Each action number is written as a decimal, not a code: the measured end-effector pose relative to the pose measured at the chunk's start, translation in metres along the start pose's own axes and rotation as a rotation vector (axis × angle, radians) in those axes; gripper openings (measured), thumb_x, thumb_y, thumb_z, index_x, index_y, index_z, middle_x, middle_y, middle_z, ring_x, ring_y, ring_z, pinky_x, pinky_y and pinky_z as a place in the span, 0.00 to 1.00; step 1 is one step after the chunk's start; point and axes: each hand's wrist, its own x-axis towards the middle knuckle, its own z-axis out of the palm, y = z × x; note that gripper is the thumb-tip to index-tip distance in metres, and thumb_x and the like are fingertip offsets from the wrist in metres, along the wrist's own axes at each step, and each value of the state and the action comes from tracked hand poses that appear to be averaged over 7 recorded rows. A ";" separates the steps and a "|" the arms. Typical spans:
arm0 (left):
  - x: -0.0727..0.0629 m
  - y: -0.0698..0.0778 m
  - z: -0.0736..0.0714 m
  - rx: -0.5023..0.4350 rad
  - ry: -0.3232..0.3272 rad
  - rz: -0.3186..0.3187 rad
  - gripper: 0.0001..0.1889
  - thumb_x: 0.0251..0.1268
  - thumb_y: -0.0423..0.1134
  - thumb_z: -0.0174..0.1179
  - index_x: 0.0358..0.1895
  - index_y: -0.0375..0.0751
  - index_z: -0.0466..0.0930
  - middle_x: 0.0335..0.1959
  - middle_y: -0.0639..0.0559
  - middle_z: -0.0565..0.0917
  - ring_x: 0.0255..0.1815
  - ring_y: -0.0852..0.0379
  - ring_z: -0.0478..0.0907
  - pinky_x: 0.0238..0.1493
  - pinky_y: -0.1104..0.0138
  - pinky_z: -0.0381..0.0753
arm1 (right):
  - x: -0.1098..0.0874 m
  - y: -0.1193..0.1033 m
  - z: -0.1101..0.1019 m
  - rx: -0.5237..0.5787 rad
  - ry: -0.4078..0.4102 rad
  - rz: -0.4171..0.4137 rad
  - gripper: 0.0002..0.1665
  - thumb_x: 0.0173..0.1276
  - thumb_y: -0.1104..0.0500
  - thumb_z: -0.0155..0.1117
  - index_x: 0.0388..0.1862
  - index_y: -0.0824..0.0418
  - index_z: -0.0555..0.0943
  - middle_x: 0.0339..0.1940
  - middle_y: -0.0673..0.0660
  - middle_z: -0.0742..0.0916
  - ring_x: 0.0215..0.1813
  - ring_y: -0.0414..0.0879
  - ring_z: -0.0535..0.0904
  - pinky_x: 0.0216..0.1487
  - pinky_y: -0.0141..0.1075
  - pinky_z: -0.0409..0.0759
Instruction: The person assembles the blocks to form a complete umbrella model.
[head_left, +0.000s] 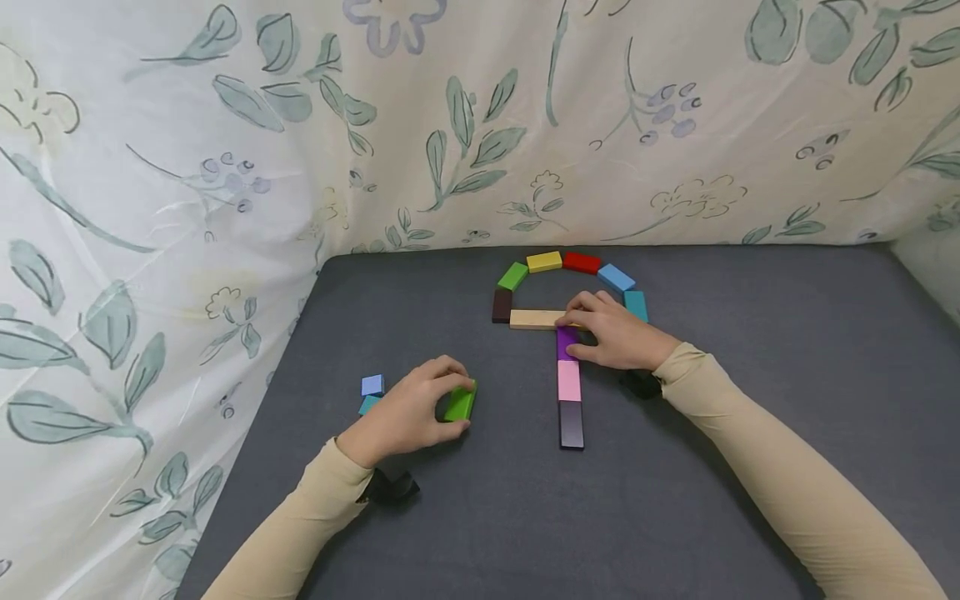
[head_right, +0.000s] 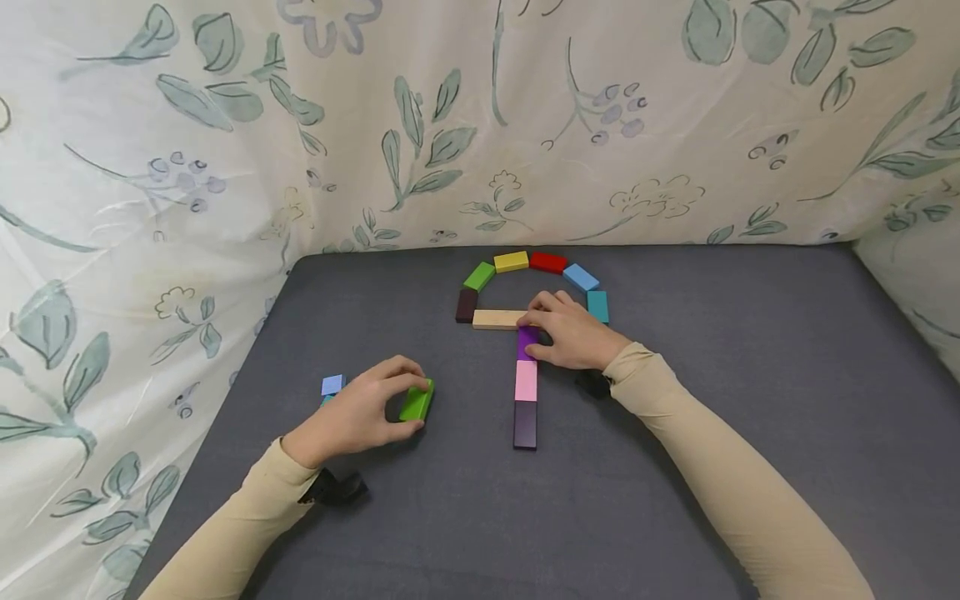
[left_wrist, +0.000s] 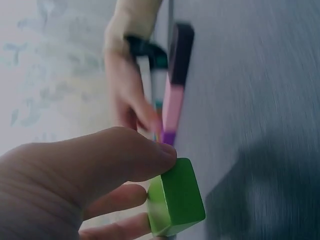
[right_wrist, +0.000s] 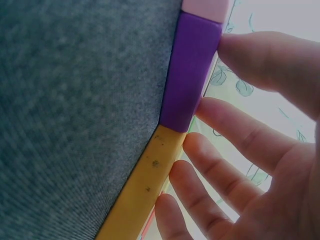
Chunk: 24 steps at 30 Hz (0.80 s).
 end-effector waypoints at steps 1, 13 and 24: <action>0.001 0.006 0.002 -0.006 -0.010 0.015 0.21 0.60 0.42 0.76 0.55 0.40 0.85 0.56 0.49 0.80 0.53 0.54 0.80 0.54 0.59 0.84 | 0.000 0.000 0.000 -0.001 -0.001 -0.003 0.24 0.67 0.57 0.74 0.61 0.60 0.85 0.58 0.60 0.81 0.58 0.56 0.71 0.55 0.49 0.75; 0.015 0.054 0.025 0.020 -0.086 0.202 0.22 0.60 0.47 0.76 0.56 0.43 0.86 0.55 0.52 0.79 0.50 0.57 0.78 0.56 0.66 0.81 | -0.002 0.003 0.003 -0.009 0.012 -0.025 0.23 0.67 0.57 0.74 0.60 0.61 0.85 0.58 0.61 0.80 0.58 0.56 0.71 0.56 0.51 0.75; 0.019 0.070 0.039 0.047 -0.152 0.259 0.22 0.61 0.49 0.75 0.56 0.45 0.86 0.54 0.53 0.80 0.48 0.60 0.77 0.53 0.69 0.80 | -0.002 0.004 0.004 -0.011 0.017 -0.033 0.23 0.68 0.57 0.73 0.61 0.60 0.85 0.59 0.61 0.80 0.59 0.57 0.71 0.57 0.53 0.76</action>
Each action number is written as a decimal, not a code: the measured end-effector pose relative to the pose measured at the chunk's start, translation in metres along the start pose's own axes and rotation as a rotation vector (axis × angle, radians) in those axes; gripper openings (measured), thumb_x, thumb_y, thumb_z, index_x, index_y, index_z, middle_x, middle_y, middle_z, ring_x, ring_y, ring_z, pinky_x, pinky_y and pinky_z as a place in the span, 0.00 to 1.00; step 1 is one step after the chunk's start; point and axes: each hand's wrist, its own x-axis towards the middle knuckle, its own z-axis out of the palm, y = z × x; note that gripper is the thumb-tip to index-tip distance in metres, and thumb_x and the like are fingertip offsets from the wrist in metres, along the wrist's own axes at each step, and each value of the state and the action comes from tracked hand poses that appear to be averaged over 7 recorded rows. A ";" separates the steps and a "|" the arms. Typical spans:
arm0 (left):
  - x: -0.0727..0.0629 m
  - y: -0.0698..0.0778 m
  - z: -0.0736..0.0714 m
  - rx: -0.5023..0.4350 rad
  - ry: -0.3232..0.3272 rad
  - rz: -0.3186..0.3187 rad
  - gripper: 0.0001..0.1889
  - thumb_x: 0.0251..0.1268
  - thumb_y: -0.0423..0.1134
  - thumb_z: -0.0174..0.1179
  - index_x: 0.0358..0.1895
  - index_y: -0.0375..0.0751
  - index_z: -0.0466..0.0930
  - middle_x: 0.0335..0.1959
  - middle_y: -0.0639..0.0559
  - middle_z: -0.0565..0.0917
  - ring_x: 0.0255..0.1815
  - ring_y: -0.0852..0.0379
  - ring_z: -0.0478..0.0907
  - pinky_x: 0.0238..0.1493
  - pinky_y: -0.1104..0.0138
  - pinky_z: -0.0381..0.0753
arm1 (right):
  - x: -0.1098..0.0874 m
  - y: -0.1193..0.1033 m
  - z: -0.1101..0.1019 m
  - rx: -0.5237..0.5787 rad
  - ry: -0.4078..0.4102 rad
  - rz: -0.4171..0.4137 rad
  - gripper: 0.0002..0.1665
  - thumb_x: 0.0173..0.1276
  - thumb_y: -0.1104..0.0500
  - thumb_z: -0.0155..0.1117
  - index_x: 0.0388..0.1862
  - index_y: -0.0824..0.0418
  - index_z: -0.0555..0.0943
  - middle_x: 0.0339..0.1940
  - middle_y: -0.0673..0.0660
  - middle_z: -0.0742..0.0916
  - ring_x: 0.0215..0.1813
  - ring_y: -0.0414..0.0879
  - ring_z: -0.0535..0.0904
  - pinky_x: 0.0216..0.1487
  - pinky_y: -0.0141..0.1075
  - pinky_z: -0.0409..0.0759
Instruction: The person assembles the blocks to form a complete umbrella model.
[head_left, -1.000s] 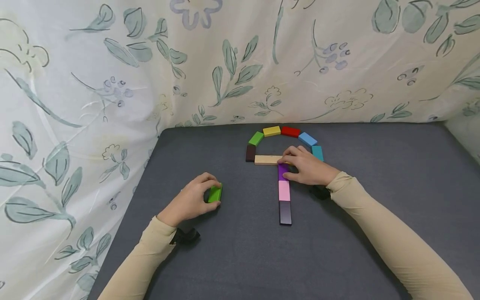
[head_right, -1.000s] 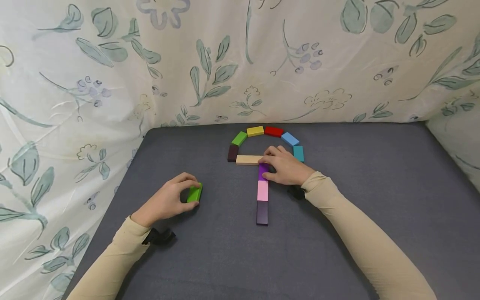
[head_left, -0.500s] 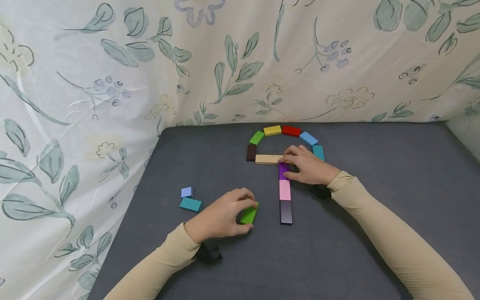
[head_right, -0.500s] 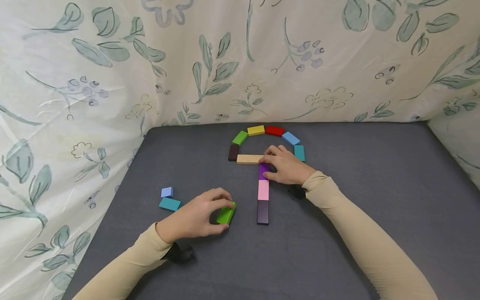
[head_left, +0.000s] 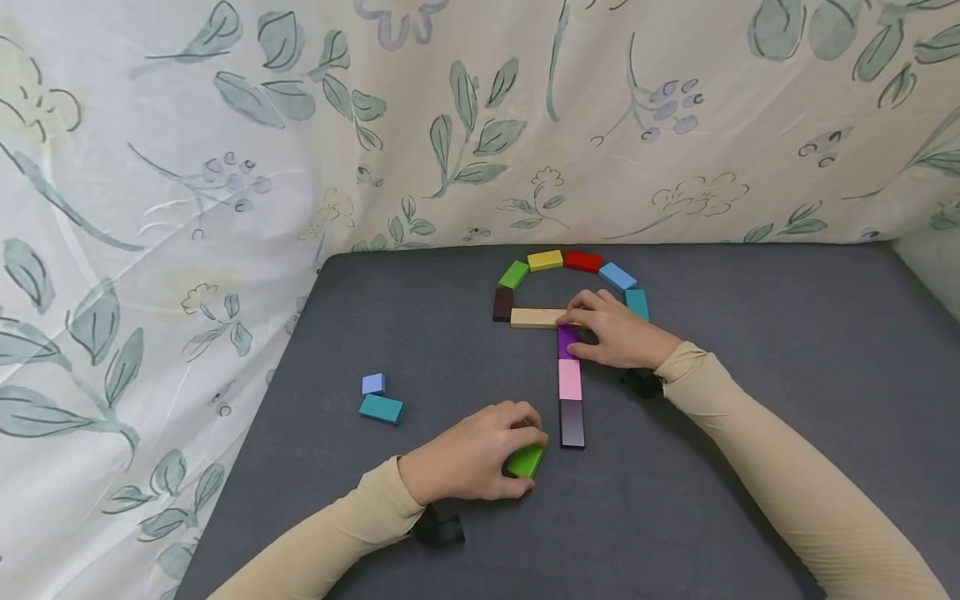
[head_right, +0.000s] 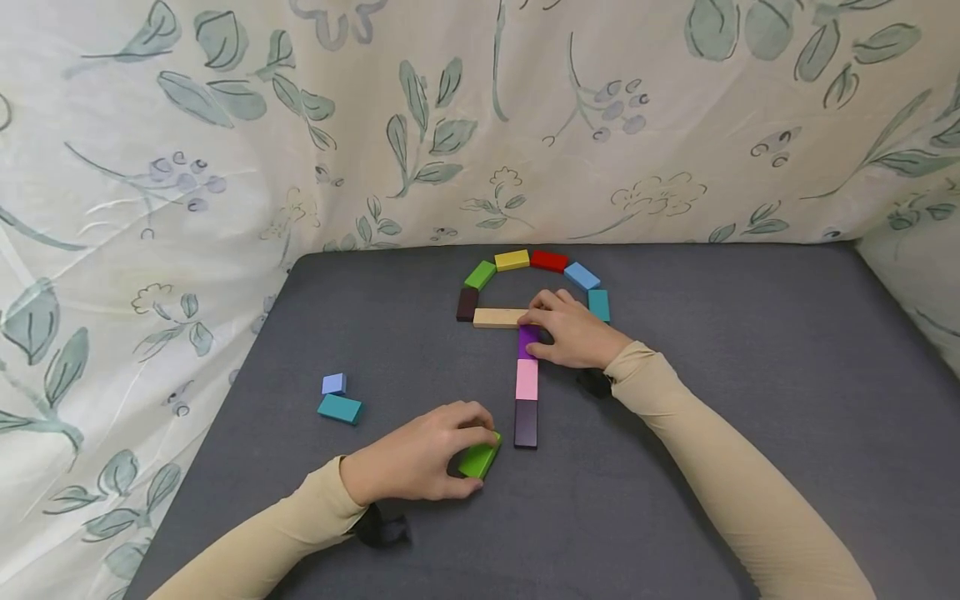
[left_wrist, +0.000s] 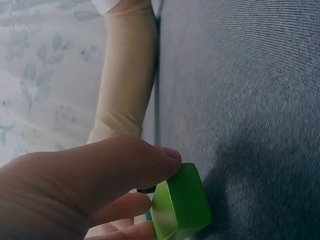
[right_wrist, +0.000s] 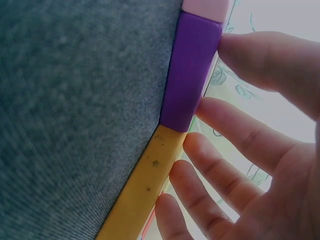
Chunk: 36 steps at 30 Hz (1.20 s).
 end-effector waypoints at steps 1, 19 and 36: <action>0.000 0.001 0.001 -0.001 -0.005 0.001 0.22 0.61 0.49 0.75 0.56 0.46 0.86 0.55 0.53 0.79 0.48 0.60 0.77 0.53 0.70 0.80 | 0.000 0.000 0.000 0.000 0.000 -0.001 0.23 0.68 0.57 0.73 0.61 0.61 0.85 0.58 0.61 0.80 0.59 0.57 0.71 0.58 0.53 0.76; -0.011 -0.005 0.006 -0.145 -0.048 -0.056 0.27 0.61 0.48 0.76 0.61 0.44 0.82 0.62 0.53 0.76 0.57 0.62 0.77 0.62 0.76 0.77 | 0.001 -0.003 -0.001 -0.002 -0.005 0.009 0.23 0.68 0.57 0.73 0.61 0.60 0.85 0.59 0.62 0.80 0.59 0.58 0.71 0.58 0.54 0.76; -0.016 -0.008 0.019 -0.158 0.032 0.018 0.17 0.63 0.43 0.75 0.52 0.43 0.84 0.57 0.52 0.78 0.55 0.61 0.81 0.60 0.76 0.78 | 0.002 -0.001 0.001 -0.010 0.009 0.007 0.24 0.68 0.57 0.74 0.62 0.60 0.85 0.59 0.61 0.80 0.60 0.57 0.71 0.58 0.54 0.76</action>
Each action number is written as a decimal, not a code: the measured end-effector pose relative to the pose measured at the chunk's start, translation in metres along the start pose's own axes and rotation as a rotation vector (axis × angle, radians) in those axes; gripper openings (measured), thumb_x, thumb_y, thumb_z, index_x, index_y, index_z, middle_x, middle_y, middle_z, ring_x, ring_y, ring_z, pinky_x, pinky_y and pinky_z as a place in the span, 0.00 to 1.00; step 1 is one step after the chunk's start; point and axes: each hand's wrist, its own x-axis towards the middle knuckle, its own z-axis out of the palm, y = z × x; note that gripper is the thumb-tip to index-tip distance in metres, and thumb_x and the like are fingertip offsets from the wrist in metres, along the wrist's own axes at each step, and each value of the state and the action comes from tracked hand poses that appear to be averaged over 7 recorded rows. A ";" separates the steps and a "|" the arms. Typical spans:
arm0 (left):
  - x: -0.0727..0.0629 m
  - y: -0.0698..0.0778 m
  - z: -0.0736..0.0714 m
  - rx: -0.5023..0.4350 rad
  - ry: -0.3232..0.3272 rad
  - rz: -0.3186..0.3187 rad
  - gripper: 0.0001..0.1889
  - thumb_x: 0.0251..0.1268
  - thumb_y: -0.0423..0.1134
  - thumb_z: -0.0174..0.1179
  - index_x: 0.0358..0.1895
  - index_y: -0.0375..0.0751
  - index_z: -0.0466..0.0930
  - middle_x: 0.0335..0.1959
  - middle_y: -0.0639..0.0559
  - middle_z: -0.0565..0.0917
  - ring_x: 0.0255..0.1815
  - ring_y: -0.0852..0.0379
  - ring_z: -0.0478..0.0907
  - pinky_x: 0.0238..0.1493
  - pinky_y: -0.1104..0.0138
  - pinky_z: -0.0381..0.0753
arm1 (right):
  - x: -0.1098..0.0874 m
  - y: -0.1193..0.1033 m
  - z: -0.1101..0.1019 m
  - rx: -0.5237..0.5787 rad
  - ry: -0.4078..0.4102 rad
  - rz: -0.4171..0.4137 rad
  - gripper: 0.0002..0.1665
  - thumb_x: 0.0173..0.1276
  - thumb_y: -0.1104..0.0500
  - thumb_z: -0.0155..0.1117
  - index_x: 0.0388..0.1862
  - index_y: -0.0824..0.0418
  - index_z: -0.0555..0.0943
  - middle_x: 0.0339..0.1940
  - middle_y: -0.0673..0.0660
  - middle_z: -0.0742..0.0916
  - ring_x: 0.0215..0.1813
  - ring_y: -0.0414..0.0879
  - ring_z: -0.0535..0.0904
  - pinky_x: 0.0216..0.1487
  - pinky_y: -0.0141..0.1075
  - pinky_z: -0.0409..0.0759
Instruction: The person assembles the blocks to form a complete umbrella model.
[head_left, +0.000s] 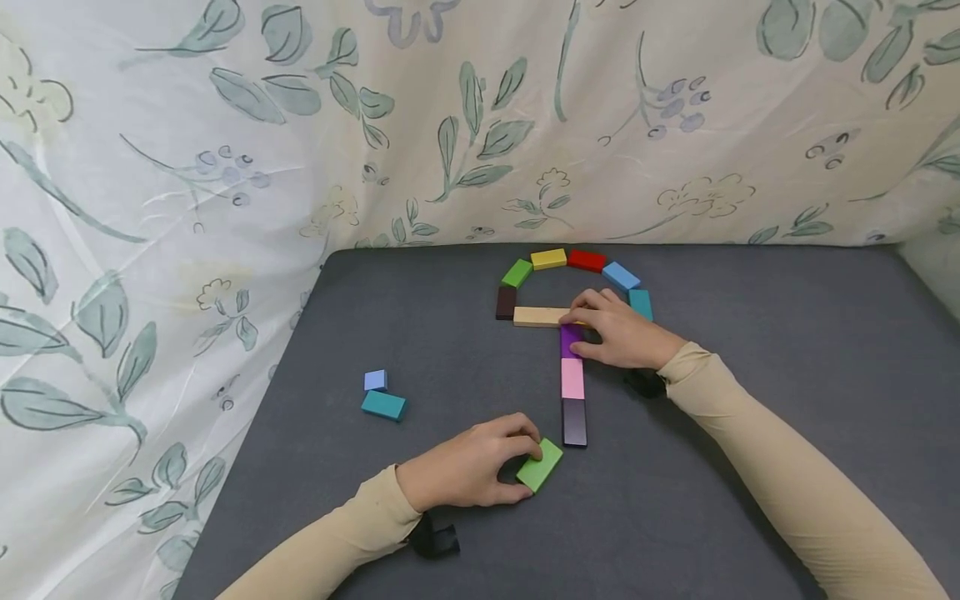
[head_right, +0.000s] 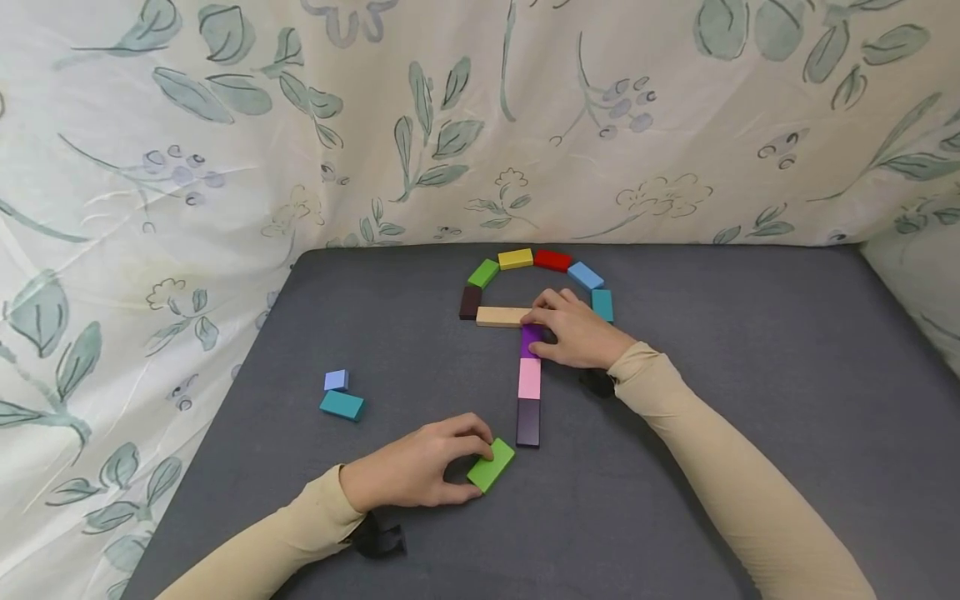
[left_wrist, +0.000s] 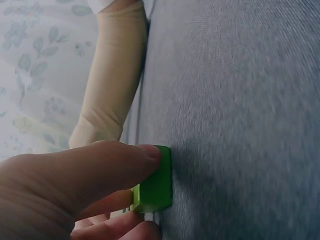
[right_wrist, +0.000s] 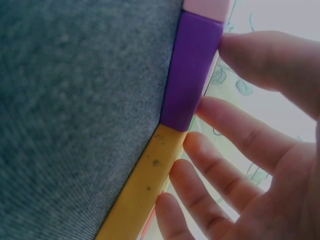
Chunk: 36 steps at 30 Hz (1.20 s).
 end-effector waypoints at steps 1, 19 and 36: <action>0.001 0.000 0.001 0.007 0.006 0.010 0.17 0.63 0.44 0.75 0.51 0.43 0.85 0.56 0.52 0.78 0.54 0.61 0.81 0.59 0.76 0.78 | 0.000 0.000 0.000 0.000 0.001 0.000 0.24 0.68 0.57 0.73 0.62 0.60 0.85 0.59 0.61 0.80 0.60 0.57 0.71 0.58 0.54 0.76; 0.017 0.012 0.012 0.123 0.061 0.064 0.17 0.60 0.50 0.77 0.47 0.48 0.85 0.50 0.55 0.78 0.48 0.62 0.77 0.55 0.77 0.77 | 0.000 -0.001 -0.001 -0.005 -0.003 0.010 0.24 0.68 0.57 0.73 0.62 0.60 0.84 0.59 0.62 0.80 0.59 0.57 0.71 0.57 0.53 0.77; 0.022 0.014 0.015 0.131 0.038 0.044 0.18 0.61 0.53 0.75 0.48 0.50 0.85 0.50 0.56 0.78 0.48 0.63 0.76 0.54 0.77 0.77 | 0.000 -0.002 -0.002 -0.006 -0.025 0.031 0.25 0.69 0.57 0.72 0.63 0.60 0.84 0.61 0.63 0.79 0.61 0.59 0.70 0.59 0.55 0.77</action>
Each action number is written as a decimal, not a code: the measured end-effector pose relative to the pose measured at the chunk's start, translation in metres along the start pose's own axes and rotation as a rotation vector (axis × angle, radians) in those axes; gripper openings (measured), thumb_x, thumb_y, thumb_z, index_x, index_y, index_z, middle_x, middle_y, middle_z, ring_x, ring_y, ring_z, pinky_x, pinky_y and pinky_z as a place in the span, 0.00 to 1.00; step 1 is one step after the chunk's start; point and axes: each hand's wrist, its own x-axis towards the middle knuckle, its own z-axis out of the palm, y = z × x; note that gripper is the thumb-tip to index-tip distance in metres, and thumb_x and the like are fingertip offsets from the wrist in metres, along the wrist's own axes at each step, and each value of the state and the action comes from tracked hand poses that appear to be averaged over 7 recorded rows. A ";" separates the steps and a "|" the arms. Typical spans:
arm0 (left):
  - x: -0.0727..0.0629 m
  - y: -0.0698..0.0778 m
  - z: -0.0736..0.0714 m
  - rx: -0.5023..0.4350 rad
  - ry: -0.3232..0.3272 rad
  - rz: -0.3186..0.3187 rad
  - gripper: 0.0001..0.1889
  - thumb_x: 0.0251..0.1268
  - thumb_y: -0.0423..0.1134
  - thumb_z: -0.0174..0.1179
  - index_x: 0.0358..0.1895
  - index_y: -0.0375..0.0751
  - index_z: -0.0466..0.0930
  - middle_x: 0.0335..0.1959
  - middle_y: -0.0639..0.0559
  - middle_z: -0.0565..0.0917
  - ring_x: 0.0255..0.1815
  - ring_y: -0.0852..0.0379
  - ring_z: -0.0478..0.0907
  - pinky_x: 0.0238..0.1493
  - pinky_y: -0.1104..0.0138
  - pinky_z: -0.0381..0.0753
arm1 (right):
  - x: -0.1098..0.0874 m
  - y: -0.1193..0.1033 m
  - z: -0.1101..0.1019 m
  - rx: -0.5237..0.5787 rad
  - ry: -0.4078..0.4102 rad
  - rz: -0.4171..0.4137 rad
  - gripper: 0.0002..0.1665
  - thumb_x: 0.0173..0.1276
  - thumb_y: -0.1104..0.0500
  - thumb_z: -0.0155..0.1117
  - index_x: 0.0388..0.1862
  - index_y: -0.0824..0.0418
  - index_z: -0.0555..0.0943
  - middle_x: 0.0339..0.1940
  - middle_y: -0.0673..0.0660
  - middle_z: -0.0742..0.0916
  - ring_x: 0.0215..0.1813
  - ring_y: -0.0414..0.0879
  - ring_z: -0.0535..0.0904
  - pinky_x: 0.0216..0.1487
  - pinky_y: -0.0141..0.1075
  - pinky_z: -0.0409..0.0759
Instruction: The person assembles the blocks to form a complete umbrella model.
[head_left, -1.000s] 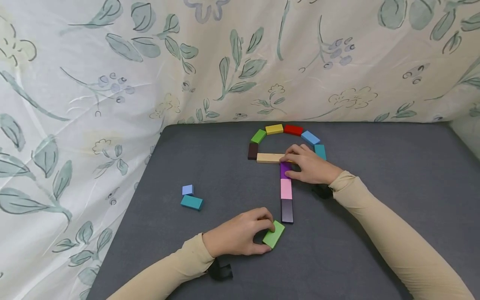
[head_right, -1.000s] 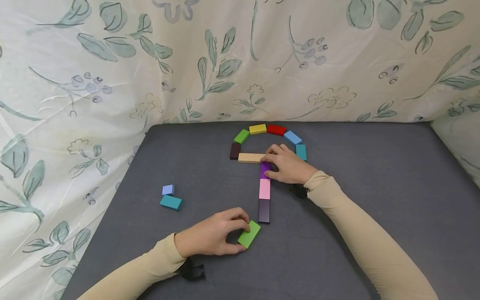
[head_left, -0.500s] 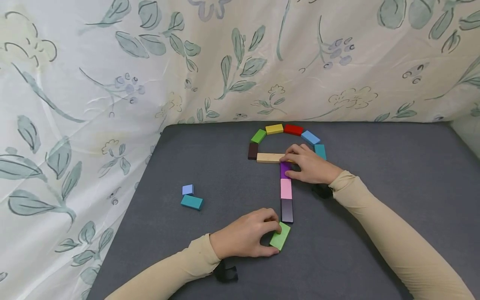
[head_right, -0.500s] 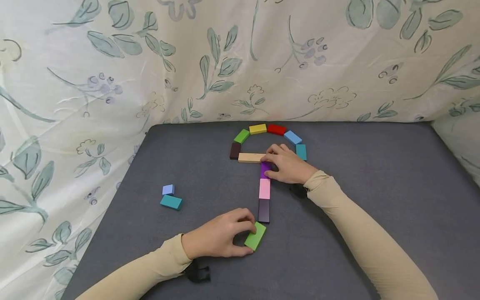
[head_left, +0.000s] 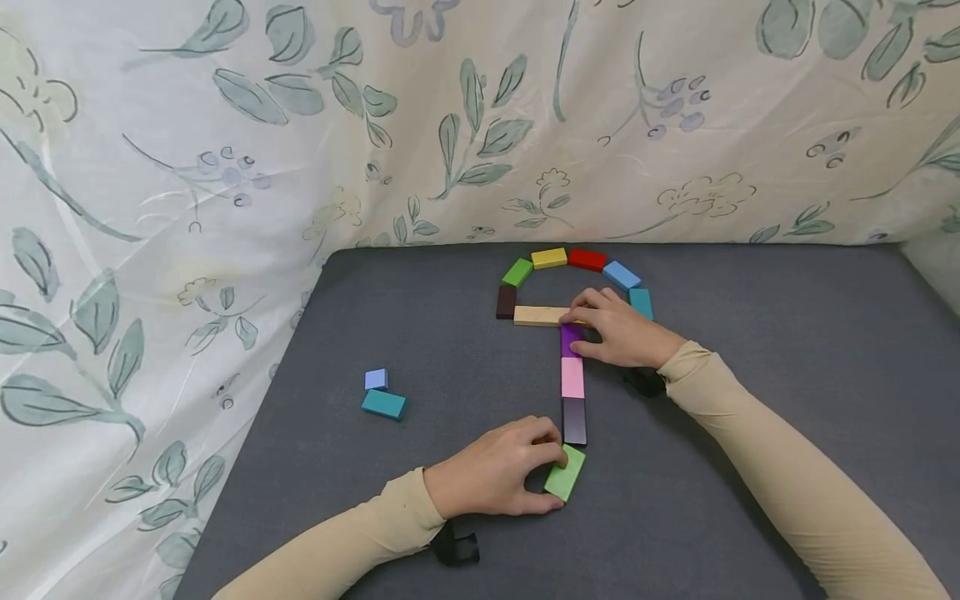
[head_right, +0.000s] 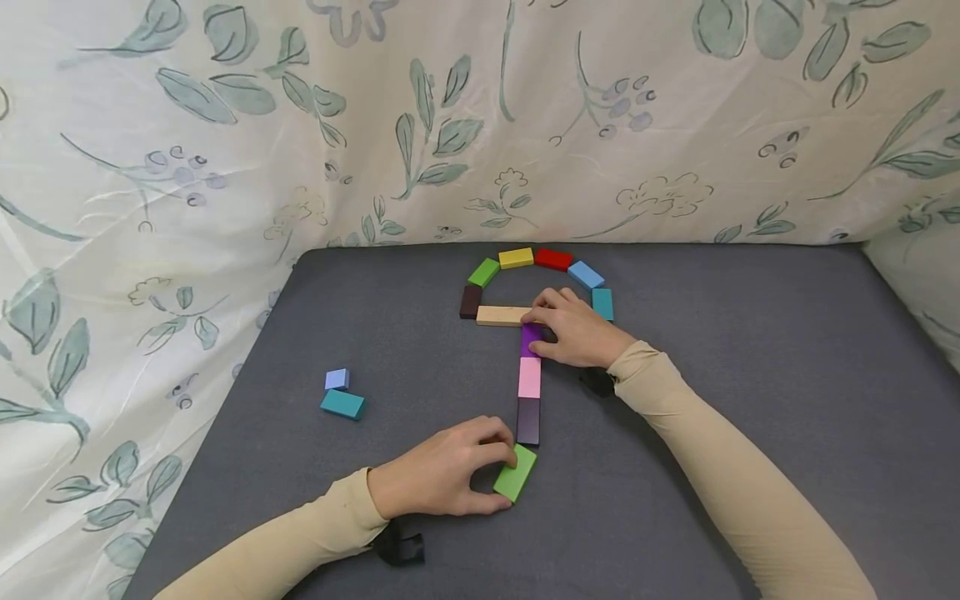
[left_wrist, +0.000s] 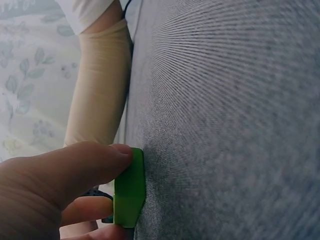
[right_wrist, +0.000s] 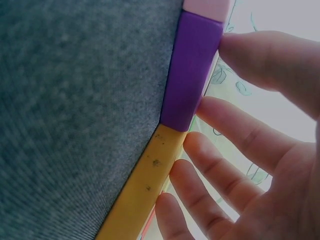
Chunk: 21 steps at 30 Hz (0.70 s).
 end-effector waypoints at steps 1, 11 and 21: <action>0.000 0.000 0.000 0.000 0.000 -0.001 0.18 0.61 0.53 0.75 0.48 0.50 0.85 0.50 0.56 0.78 0.48 0.63 0.76 0.54 0.77 0.77 | 0.000 0.000 0.000 -0.001 0.000 0.000 0.25 0.69 0.57 0.72 0.63 0.60 0.84 0.61 0.63 0.79 0.61 0.58 0.70 0.59 0.55 0.77; 0.000 0.000 0.003 0.008 0.006 0.001 0.18 0.61 0.53 0.76 0.48 0.50 0.84 0.50 0.56 0.78 0.48 0.63 0.76 0.53 0.77 0.77 | 0.000 0.002 0.003 0.001 0.004 -0.001 0.25 0.69 0.57 0.73 0.64 0.59 0.84 0.61 0.62 0.79 0.61 0.58 0.70 0.59 0.55 0.76; -0.004 -0.004 -0.005 0.004 0.032 -0.045 0.22 0.61 0.57 0.74 0.52 0.48 0.84 0.49 0.57 0.79 0.47 0.63 0.76 0.52 0.76 0.77 | -0.001 0.002 0.003 -0.006 0.019 -0.015 0.24 0.68 0.57 0.73 0.63 0.60 0.84 0.60 0.62 0.79 0.60 0.58 0.70 0.58 0.55 0.77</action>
